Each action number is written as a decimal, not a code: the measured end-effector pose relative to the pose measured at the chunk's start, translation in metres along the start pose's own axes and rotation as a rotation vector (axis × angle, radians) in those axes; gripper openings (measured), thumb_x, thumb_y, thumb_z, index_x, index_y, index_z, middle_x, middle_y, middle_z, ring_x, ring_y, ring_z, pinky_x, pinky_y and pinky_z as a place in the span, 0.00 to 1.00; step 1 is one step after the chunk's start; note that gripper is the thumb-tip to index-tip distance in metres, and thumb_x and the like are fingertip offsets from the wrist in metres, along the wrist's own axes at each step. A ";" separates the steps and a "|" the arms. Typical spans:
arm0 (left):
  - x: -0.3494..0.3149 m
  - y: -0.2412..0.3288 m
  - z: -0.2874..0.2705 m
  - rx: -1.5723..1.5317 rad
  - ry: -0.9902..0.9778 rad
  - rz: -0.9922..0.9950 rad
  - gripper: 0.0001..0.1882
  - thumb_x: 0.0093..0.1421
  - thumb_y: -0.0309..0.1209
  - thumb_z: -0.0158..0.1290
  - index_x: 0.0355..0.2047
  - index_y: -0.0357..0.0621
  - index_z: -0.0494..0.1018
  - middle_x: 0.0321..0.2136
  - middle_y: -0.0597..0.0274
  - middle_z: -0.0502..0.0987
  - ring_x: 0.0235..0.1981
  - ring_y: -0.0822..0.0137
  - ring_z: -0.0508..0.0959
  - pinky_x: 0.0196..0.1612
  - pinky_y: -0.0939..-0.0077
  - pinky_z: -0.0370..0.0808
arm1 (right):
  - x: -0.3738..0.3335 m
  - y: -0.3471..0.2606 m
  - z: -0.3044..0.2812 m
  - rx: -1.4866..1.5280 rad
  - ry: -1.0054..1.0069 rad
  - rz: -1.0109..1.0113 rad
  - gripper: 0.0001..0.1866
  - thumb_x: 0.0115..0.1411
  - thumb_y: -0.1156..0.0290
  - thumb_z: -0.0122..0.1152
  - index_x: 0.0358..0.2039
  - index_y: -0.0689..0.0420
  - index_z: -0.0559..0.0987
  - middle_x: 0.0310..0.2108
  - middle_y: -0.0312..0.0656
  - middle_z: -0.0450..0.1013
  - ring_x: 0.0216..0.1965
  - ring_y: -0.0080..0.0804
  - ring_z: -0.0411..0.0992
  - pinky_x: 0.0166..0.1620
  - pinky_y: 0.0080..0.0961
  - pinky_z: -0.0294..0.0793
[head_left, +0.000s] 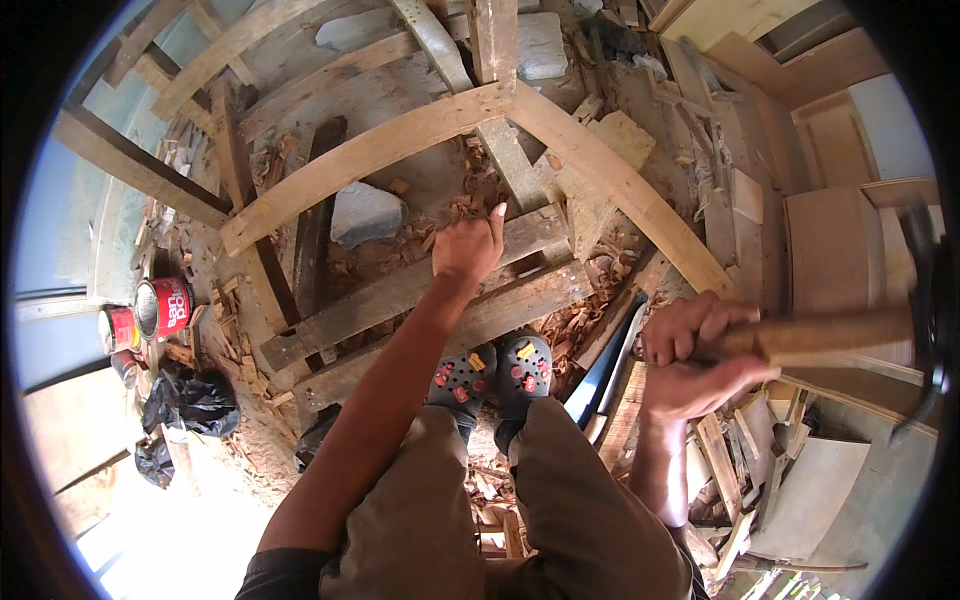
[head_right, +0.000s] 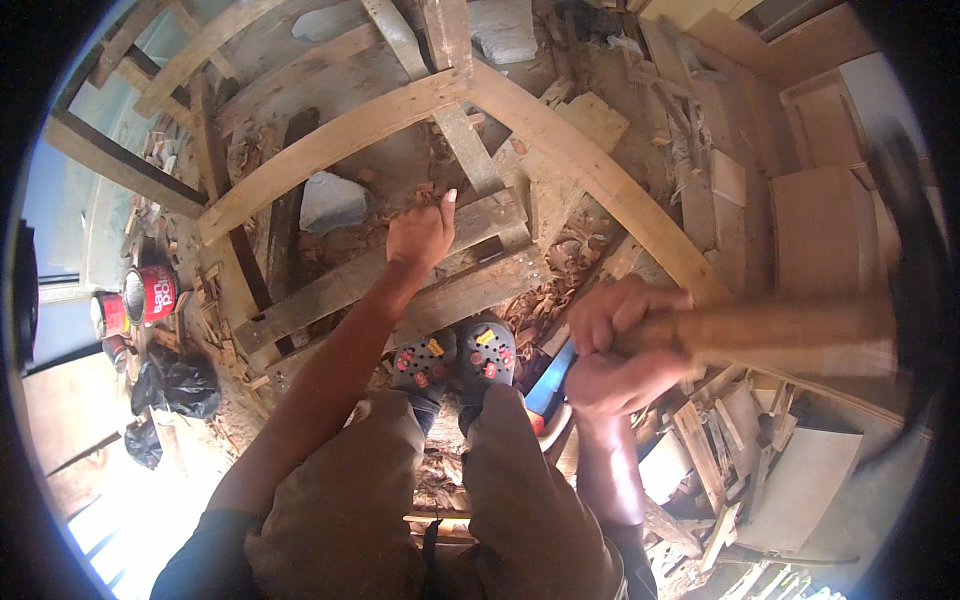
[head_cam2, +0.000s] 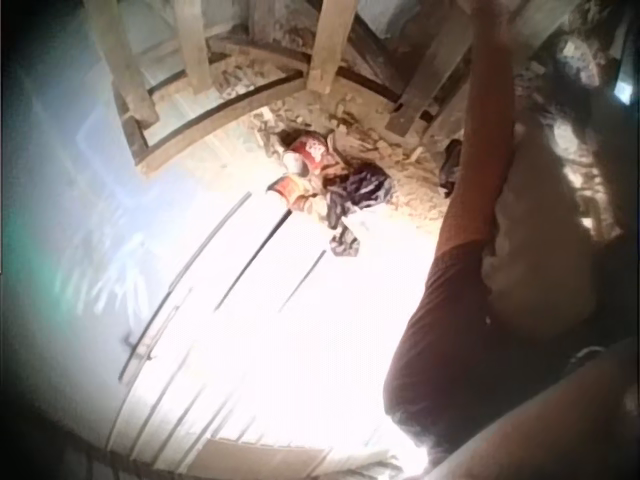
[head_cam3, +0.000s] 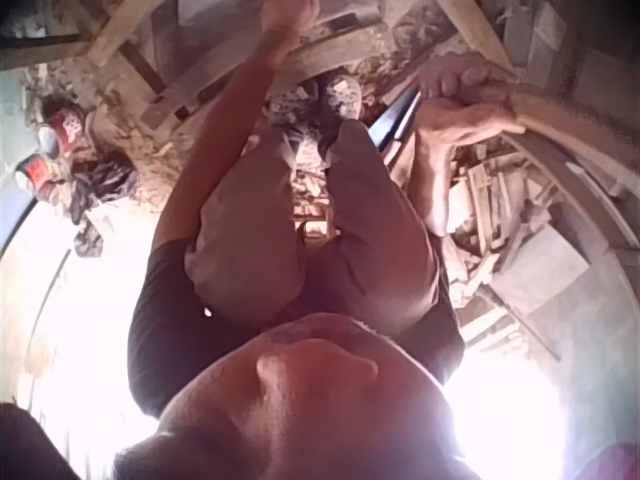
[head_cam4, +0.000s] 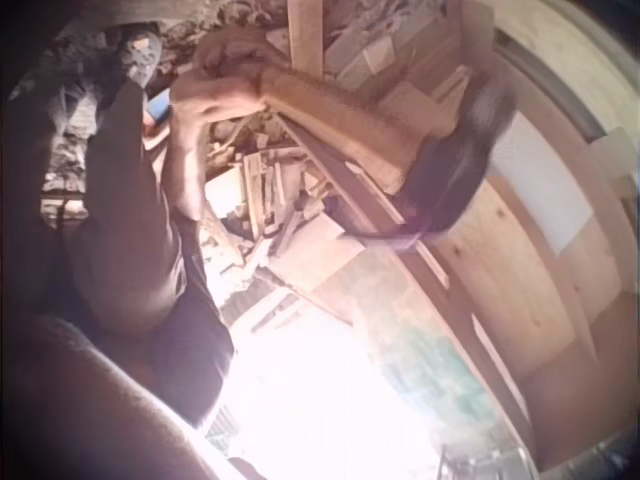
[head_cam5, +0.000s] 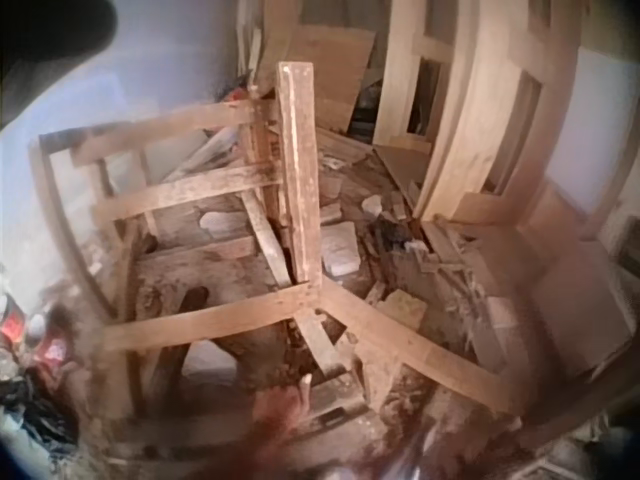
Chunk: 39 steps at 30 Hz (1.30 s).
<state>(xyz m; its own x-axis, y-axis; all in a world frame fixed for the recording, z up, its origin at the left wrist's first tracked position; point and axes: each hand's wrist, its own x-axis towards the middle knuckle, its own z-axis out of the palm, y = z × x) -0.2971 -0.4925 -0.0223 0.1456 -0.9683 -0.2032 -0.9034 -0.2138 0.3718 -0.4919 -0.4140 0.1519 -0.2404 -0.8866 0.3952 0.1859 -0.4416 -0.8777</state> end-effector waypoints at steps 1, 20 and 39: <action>-0.001 0.003 -0.001 -0.007 0.020 0.005 0.38 0.72 0.53 0.29 0.26 0.36 0.80 0.25 0.38 0.80 0.31 0.40 0.82 0.39 0.49 0.79 | -0.006 0.010 -0.002 0.085 -0.011 -0.062 0.32 0.65 0.30 0.37 0.30 0.51 0.62 0.17 0.34 0.61 0.13 0.18 0.55 0.13 0.18 0.52; 0.002 0.027 -0.008 -0.055 -0.020 0.040 0.39 0.72 0.52 0.29 0.23 0.37 0.81 0.25 0.38 0.80 0.31 0.37 0.81 0.41 0.46 0.78 | -0.095 0.101 -0.069 -0.900 -0.269 0.525 0.24 0.73 0.53 0.42 0.34 0.63 0.72 0.16 0.50 0.68 0.19 0.42 0.71 0.24 0.39 0.67; -0.002 0.008 -0.001 -0.099 0.094 0.030 0.40 0.72 0.51 0.29 0.17 0.37 0.79 0.20 0.39 0.78 0.26 0.41 0.81 0.38 0.47 0.78 | -0.130 0.086 -0.070 -0.822 -0.169 0.542 0.25 0.73 0.53 0.36 0.32 0.63 0.71 0.14 0.46 0.66 0.17 0.42 0.71 0.22 0.39 0.66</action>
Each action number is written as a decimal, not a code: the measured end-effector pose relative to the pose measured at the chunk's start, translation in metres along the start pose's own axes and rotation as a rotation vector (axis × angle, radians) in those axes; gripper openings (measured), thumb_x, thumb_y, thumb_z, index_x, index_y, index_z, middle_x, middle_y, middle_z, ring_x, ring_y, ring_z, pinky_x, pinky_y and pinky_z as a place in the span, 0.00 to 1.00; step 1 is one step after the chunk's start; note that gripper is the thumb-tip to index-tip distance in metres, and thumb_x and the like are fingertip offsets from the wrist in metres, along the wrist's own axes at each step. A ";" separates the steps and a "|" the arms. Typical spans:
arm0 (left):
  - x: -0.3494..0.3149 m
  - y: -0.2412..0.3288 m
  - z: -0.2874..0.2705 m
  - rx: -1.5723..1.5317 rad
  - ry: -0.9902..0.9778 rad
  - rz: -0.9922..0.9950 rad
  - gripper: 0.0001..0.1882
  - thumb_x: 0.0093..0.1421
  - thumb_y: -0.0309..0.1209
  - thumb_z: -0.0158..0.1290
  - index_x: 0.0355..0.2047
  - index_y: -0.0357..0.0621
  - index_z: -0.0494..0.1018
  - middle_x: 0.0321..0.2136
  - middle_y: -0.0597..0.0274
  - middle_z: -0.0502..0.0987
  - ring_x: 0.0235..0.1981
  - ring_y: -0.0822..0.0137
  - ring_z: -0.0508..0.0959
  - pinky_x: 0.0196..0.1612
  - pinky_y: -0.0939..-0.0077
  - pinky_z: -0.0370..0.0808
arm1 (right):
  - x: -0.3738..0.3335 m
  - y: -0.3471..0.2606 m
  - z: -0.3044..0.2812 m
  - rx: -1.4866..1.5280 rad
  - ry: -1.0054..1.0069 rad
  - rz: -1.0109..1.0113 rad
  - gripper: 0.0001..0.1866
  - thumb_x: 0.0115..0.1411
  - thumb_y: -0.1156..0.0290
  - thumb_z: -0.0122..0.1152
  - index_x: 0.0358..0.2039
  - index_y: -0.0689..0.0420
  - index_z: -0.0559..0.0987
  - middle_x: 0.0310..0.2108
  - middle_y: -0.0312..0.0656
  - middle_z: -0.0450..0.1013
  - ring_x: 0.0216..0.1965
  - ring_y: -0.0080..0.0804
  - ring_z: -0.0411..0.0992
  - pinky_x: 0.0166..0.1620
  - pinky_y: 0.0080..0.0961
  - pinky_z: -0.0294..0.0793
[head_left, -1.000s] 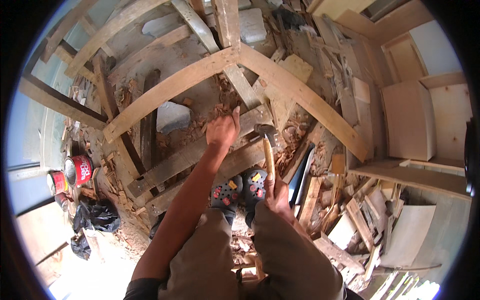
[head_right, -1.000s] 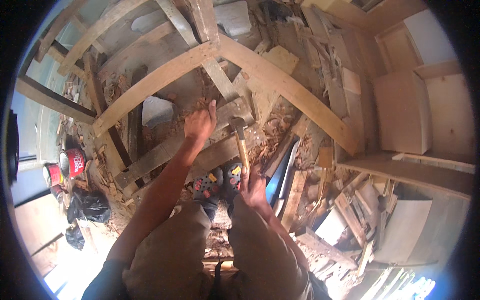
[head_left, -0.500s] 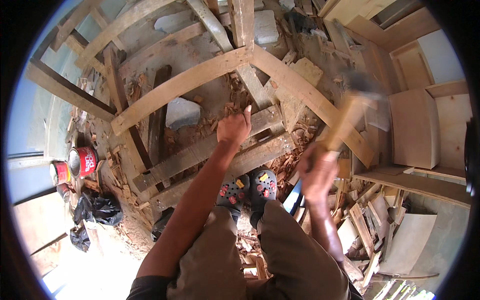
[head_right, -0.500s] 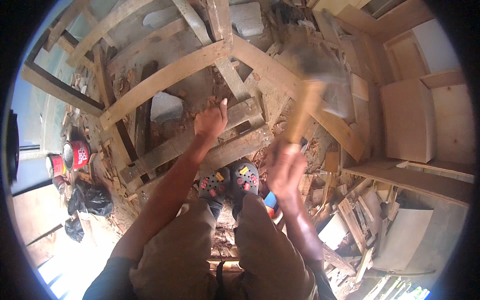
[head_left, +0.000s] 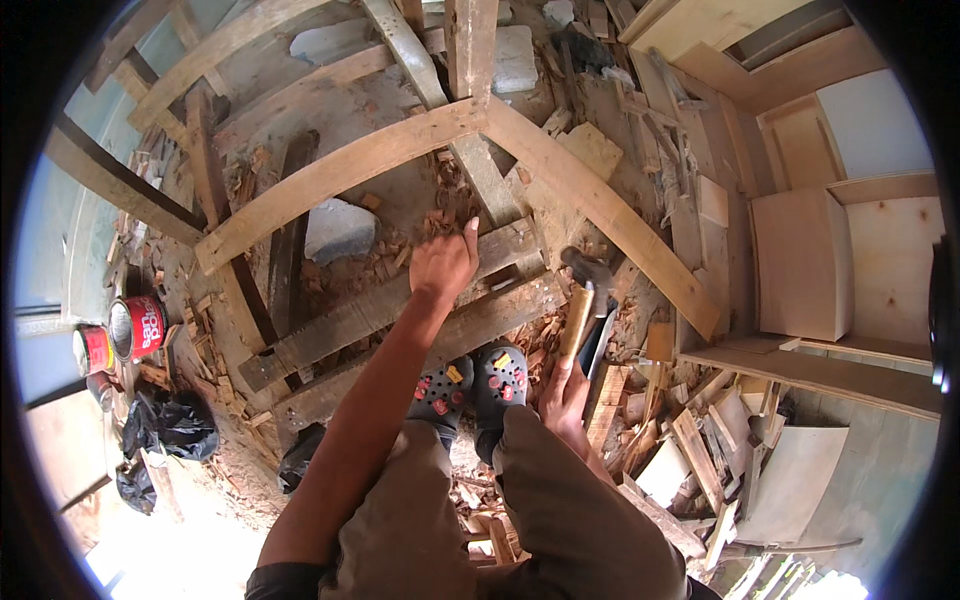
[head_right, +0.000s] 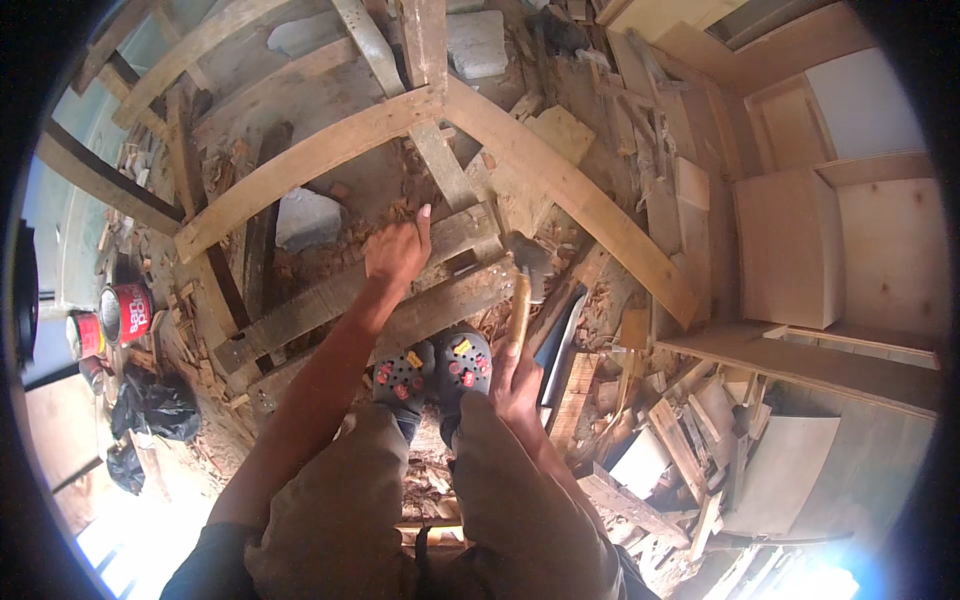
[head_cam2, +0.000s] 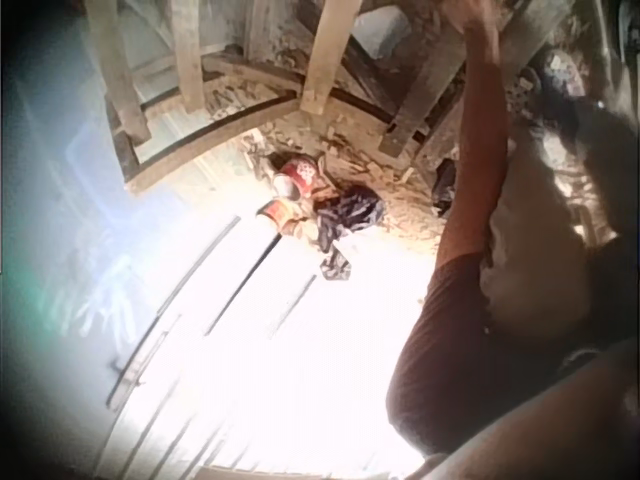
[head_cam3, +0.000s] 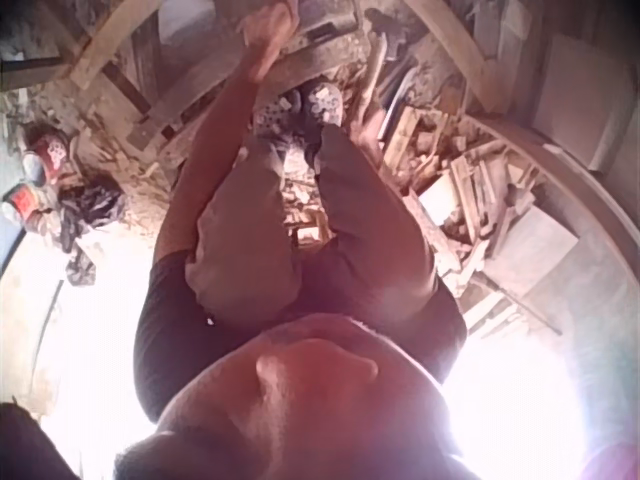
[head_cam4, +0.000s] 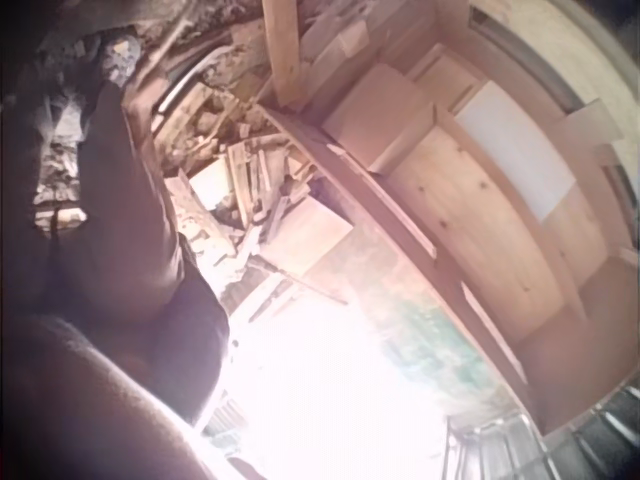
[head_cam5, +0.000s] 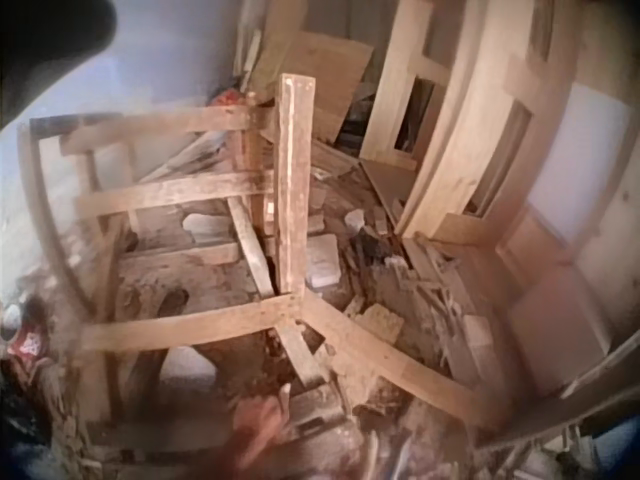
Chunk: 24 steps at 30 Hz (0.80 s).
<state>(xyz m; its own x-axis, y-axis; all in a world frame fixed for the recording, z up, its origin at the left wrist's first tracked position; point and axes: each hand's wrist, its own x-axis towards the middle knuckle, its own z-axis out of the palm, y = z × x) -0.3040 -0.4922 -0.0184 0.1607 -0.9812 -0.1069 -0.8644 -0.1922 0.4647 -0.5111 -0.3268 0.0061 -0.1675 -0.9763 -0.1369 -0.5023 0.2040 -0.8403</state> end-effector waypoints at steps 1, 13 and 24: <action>-0.001 0.000 -0.001 -0.002 0.009 0.015 0.39 0.72 0.50 0.30 0.17 0.37 0.79 0.20 0.39 0.78 0.26 0.40 0.81 0.37 0.47 0.79 | 0.006 -0.008 0.002 -0.018 -0.004 -0.095 0.24 0.73 0.54 0.37 0.32 0.63 0.71 0.14 0.47 0.67 0.17 0.43 0.71 0.22 0.39 0.66; -0.002 -0.003 -0.002 0.097 -0.024 -0.009 0.38 0.72 0.50 0.31 0.19 0.37 0.79 0.22 0.39 0.79 0.26 0.40 0.81 0.36 0.49 0.80 | 0.054 -0.121 -0.032 0.675 0.052 -0.453 0.28 0.69 0.43 0.45 0.34 0.61 0.70 0.19 0.38 0.64 0.18 0.25 0.60 0.20 0.22 0.56; -0.003 0.001 0.002 0.065 -0.016 0.031 0.38 0.72 0.49 0.31 0.18 0.37 0.79 0.21 0.40 0.79 0.26 0.41 0.82 0.37 0.49 0.80 | -0.006 0.004 0.008 0.064 -0.137 0.100 0.26 0.73 0.54 0.38 0.31 0.64 0.72 0.17 0.48 0.69 0.20 0.41 0.72 0.26 0.40 0.69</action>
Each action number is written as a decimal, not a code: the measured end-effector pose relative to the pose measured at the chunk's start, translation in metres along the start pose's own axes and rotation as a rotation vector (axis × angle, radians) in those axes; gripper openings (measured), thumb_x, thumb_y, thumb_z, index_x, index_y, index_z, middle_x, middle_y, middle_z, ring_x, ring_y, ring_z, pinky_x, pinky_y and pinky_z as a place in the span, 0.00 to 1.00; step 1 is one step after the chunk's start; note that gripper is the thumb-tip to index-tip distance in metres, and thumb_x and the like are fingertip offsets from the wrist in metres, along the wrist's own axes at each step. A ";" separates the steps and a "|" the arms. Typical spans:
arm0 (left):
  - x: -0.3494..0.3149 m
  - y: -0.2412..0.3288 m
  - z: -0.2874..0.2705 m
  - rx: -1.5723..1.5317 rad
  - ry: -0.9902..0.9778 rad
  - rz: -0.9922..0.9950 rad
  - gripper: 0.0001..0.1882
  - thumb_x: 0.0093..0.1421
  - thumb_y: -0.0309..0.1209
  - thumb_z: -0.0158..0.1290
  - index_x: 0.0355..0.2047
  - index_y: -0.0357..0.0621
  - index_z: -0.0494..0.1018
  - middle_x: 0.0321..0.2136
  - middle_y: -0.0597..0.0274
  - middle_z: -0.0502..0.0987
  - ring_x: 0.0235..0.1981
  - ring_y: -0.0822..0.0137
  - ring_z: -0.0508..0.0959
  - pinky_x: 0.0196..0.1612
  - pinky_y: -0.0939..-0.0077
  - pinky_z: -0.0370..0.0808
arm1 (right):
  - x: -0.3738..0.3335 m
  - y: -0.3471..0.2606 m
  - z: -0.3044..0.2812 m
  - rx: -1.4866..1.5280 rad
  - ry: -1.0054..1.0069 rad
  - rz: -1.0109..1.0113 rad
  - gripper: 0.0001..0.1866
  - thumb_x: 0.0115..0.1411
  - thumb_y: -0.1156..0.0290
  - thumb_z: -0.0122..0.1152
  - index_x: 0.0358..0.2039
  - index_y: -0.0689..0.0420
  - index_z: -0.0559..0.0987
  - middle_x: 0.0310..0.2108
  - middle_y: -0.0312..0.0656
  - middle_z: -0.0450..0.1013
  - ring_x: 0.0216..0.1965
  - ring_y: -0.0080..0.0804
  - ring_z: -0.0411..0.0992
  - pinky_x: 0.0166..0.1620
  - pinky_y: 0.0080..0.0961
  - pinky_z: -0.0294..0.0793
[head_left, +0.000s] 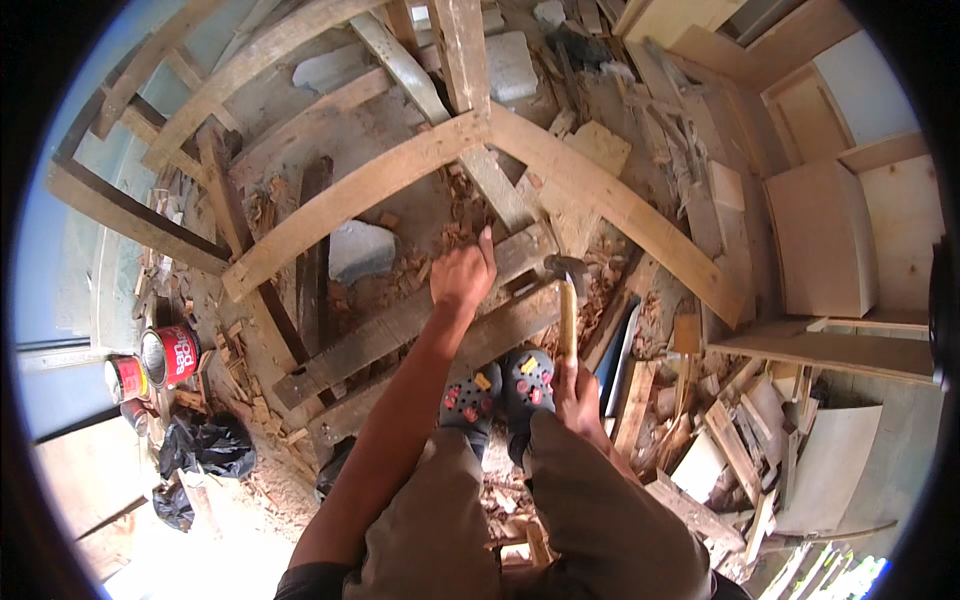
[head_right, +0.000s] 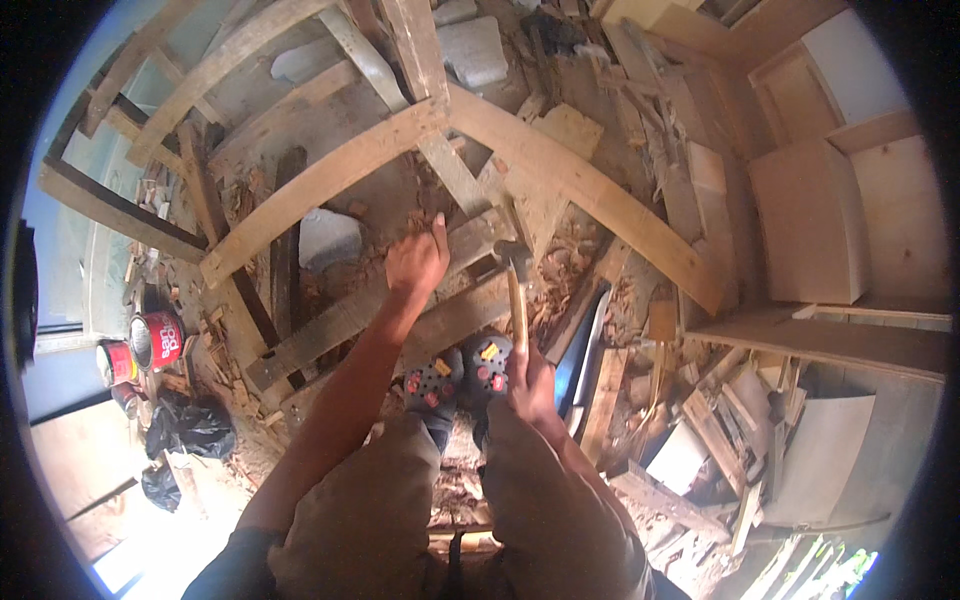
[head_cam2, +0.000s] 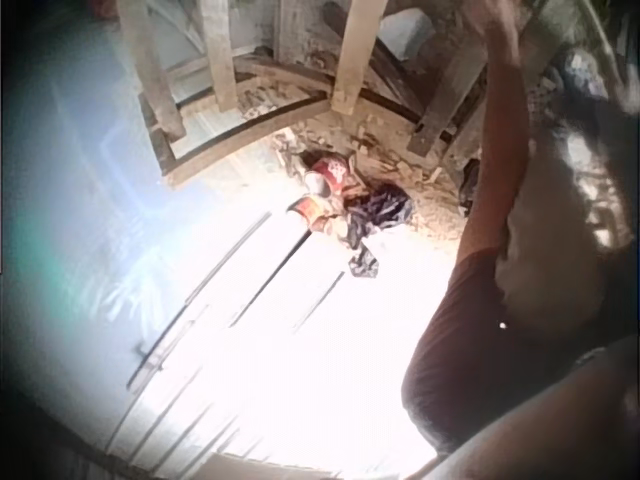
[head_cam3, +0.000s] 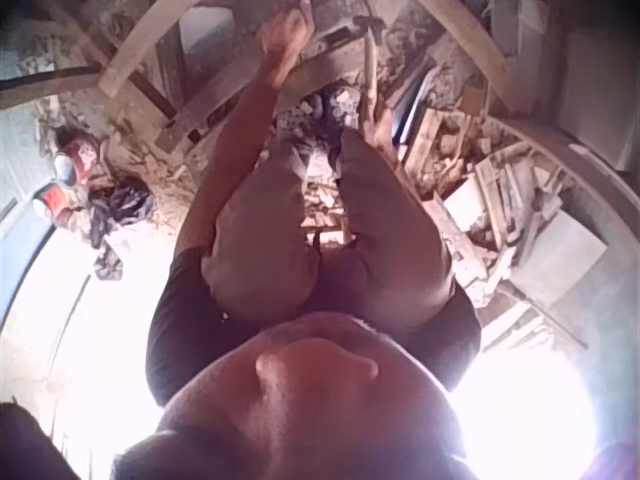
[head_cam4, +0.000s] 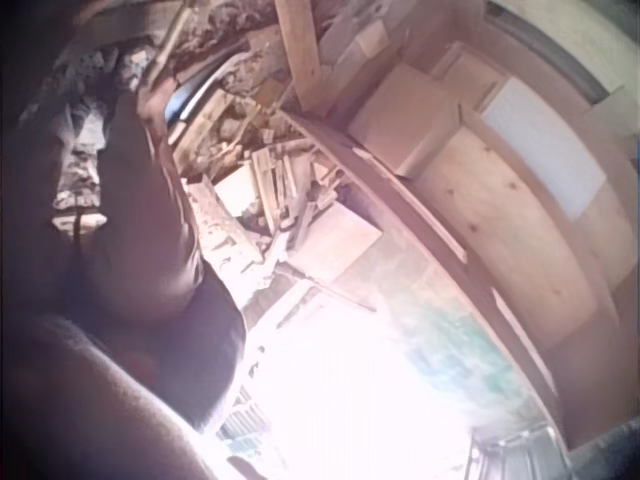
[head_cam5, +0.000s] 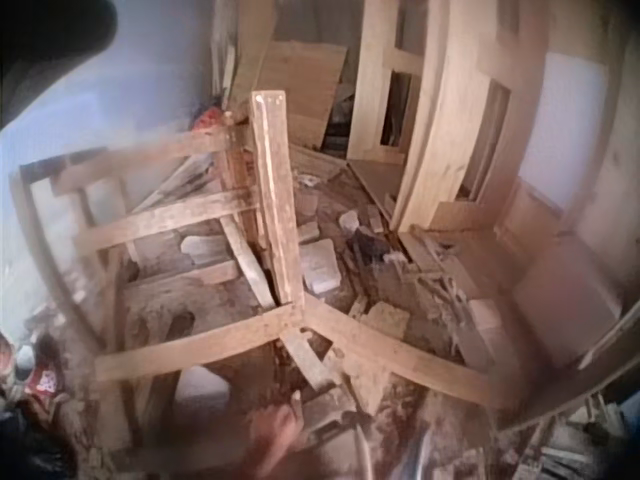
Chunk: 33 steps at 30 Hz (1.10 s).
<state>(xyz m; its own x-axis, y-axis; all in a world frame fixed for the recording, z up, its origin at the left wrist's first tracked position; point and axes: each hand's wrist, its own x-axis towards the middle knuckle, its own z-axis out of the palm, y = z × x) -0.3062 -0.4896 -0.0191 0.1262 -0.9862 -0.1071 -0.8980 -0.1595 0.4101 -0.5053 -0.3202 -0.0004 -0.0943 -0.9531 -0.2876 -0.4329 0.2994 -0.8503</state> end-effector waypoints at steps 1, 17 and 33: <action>0.005 -0.002 -0.007 -0.007 -0.013 -0.004 0.38 0.72 0.49 0.30 0.19 0.37 0.79 0.22 0.39 0.79 0.27 0.39 0.81 0.37 0.47 0.79 | 0.002 -0.002 -0.002 0.069 -0.006 -0.060 0.26 0.74 0.54 0.37 0.31 0.64 0.72 0.17 0.47 0.69 0.19 0.40 0.71 0.26 0.39 0.69; 0.001 -0.014 0.004 -0.016 0.005 -0.036 0.39 0.72 0.51 0.30 0.18 0.39 0.80 0.17 0.41 0.78 0.24 0.42 0.82 0.35 0.49 0.80 | 0.040 -0.165 -0.039 1.003 -0.118 -0.886 0.27 0.67 0.41 0.49 0.26 0.53 0.66 0.19 0.34 0.59 0.17 0.24 0.55 0.20 0.23 0.54; 0.006 0.005 0.002 -0.052 0.091 0.033 0.39 0.72 0.49 0.31 0.16 0.37 0.78 0.18 0.41 0.78 0.22 0.42 0.81 0.32 0.51 0.80 | 0.036 0.009 0.011 0.116 0.102 -0.223 0.27 0.74 0.52 0.40 0.26 0.61 0.70 0.15 0.35 0.64 0.17 0.24 0.63 0.21 0.31 0.62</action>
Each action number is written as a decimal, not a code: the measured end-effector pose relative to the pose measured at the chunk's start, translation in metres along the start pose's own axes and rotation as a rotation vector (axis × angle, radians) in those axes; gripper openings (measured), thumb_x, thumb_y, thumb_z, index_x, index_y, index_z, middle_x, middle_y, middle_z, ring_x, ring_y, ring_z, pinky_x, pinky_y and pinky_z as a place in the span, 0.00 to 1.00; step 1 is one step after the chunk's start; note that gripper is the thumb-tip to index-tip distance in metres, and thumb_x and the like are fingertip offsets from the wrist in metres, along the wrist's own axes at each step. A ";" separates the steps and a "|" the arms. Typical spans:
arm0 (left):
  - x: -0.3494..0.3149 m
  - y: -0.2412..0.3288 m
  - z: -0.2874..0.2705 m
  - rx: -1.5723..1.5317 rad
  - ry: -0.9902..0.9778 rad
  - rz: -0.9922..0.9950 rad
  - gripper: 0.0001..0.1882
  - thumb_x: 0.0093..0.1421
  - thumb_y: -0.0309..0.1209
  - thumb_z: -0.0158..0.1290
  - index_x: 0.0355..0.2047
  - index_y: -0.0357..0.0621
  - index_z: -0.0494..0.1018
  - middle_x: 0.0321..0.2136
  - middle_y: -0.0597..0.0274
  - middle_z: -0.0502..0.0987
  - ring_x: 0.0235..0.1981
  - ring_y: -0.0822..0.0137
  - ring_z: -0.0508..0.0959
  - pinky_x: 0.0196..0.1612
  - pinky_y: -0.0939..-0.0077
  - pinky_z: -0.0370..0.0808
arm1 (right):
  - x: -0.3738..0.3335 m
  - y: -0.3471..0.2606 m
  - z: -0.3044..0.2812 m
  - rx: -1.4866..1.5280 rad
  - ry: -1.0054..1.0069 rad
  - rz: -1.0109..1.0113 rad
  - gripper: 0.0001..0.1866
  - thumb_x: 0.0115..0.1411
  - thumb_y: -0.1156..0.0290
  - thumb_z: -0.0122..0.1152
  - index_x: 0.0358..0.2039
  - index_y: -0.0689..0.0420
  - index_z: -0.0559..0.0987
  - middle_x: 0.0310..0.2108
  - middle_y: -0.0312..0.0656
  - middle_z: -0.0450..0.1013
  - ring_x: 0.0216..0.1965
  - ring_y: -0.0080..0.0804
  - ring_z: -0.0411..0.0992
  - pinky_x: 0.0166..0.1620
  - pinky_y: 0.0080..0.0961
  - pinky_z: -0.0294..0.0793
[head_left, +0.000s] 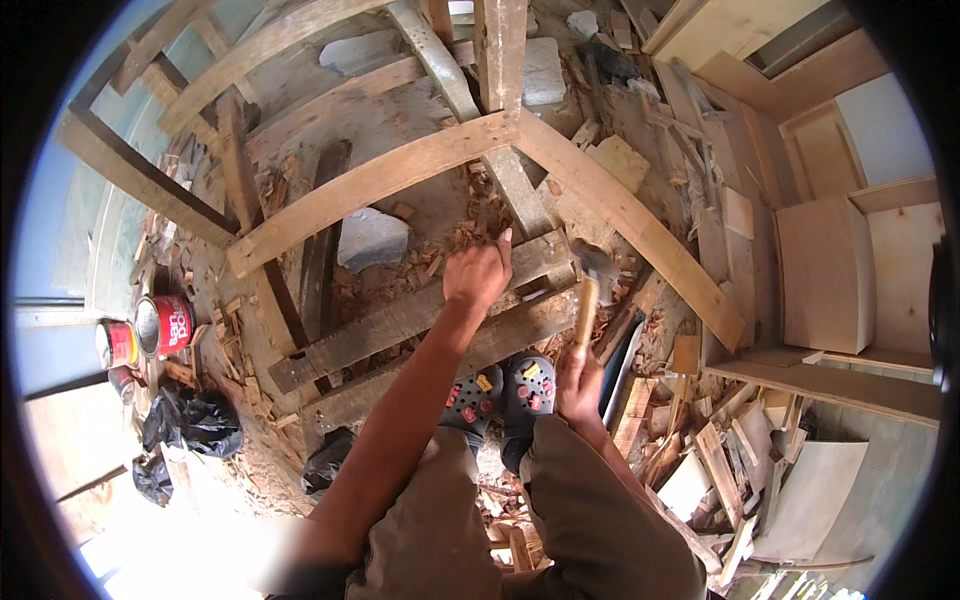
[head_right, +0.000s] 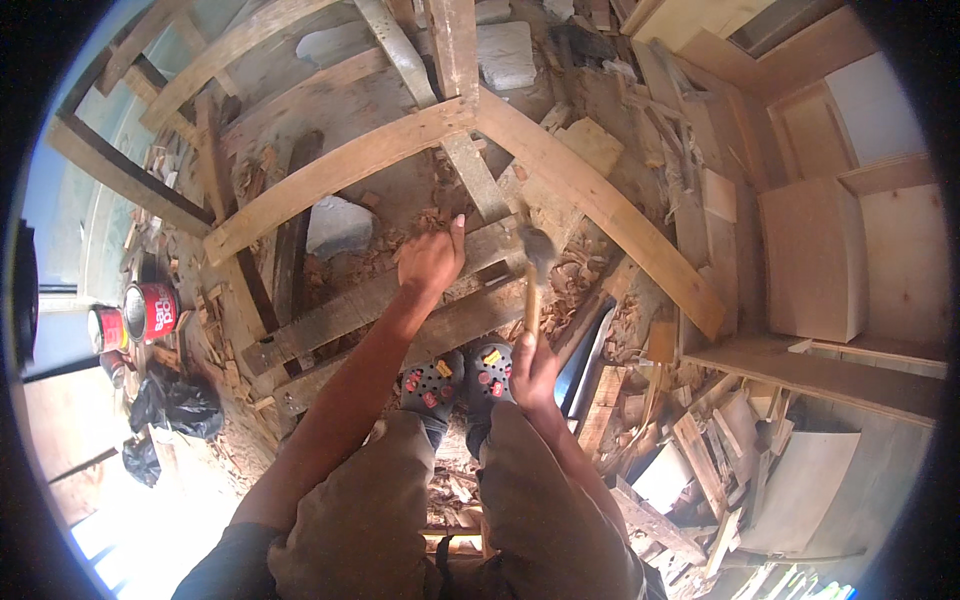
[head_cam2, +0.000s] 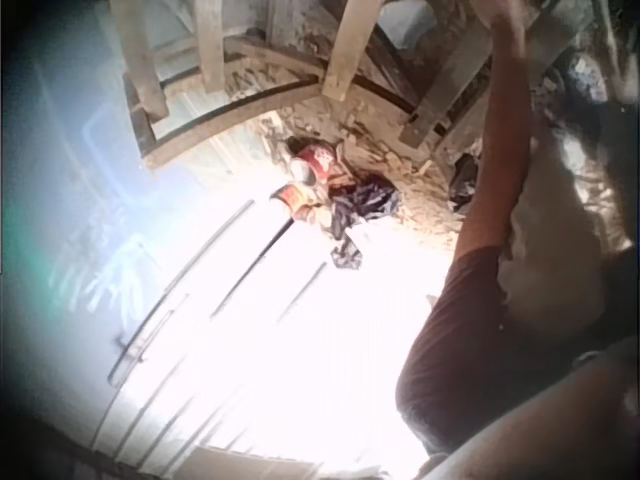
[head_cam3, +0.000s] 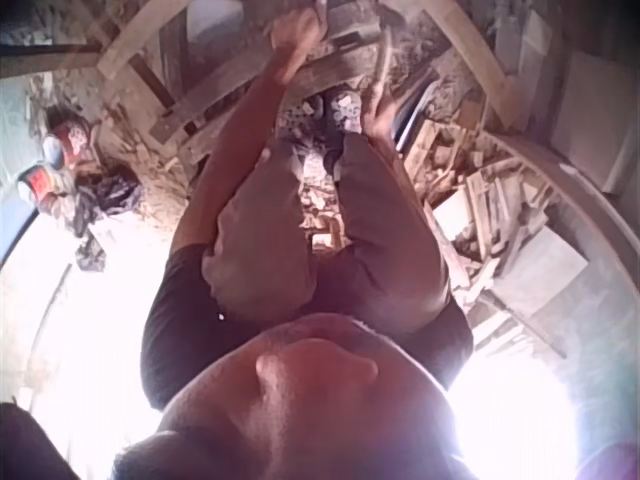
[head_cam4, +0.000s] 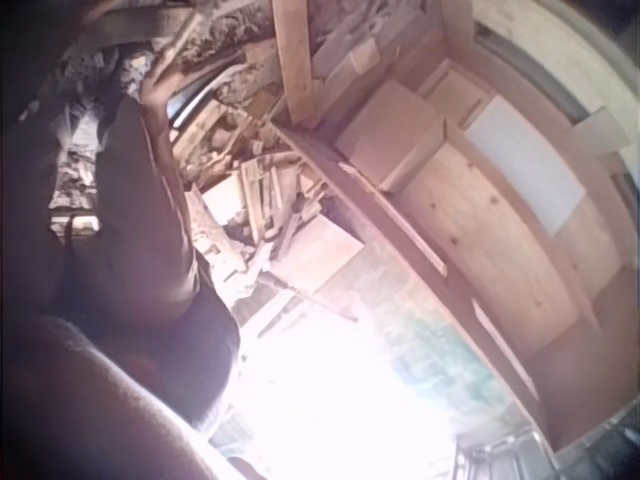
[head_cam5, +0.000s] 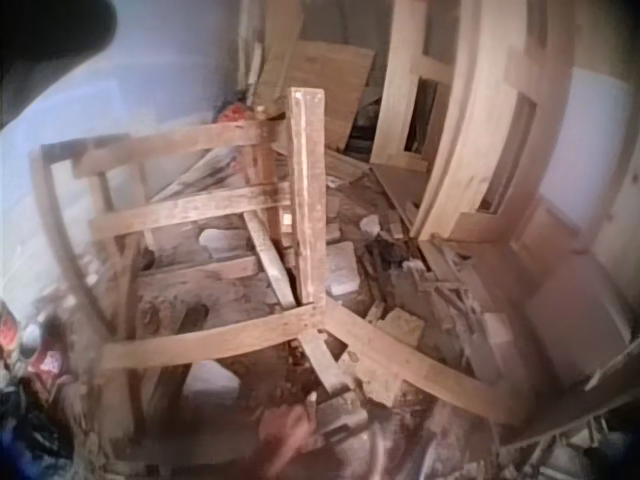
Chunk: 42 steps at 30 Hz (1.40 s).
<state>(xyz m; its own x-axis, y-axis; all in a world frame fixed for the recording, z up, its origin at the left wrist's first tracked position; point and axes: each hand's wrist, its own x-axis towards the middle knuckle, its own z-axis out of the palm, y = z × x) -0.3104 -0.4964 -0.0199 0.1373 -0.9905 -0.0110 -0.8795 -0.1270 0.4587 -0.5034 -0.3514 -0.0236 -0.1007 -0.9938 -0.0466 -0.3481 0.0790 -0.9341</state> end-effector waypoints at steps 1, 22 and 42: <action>0.002 0.005 0.001 0.007 -0.047 -0.007 0.38 0.72 0.49 0.31 0.17 0.38 0.79 0.19 0.41 0.78 0.23 0.43 0.82 0.33 0.52 0.80 | 0.007 0.001 0.001 -0.111 -0.047 0.104 0.27 0.73 0.52 0.40 0.25 0.61 0.70 0.15 0.35 0.64 0.18 0.24 0.64 0.22 0.31 0.62; -0.005 -0.011 -0.003 -0.009 -0.062 -0.010 0.37 0.72 0.48 0.33 0.16 0.36 0.78 0.18 0.39 0.77 0.23 0.41 0.81 0.34 0.51 0.80 | -0.010 -0.027 -0.015 0.097 -0.023 0.182 0.36 0.73 0.45 0.29 0.16 0.58 0.65 0.11 0.36 0.60 0.15 0.27 0.59 0.19 0.33 0.56; 0.004 0.006 0.008 0.133 0.002 -0.010 0.38 0.72 0.50 0.31 0.19 0.39 0.80 0.22 0.43 0.80 0.25 0.45 0.83 0.35 0.51 0.81 | -0.005 0.050 -0.029 -0.228 0.006 0.218 0.25 0.72 0.45 0.41 0.26 0.52 0.68 0.12 0.27 0.58 0.13 0.19 0.57 0.15 0.22 0.54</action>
<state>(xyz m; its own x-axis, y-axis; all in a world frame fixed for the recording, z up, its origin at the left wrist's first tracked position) -0.3184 -0.5019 -0.0246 0.1472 -0.9890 -0.0128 -0.9306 -0.1428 0.3369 -0.5476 -0.3402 -0.0593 -0.2013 -0.9512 -0.2338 -0.5179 0.3059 -0.7989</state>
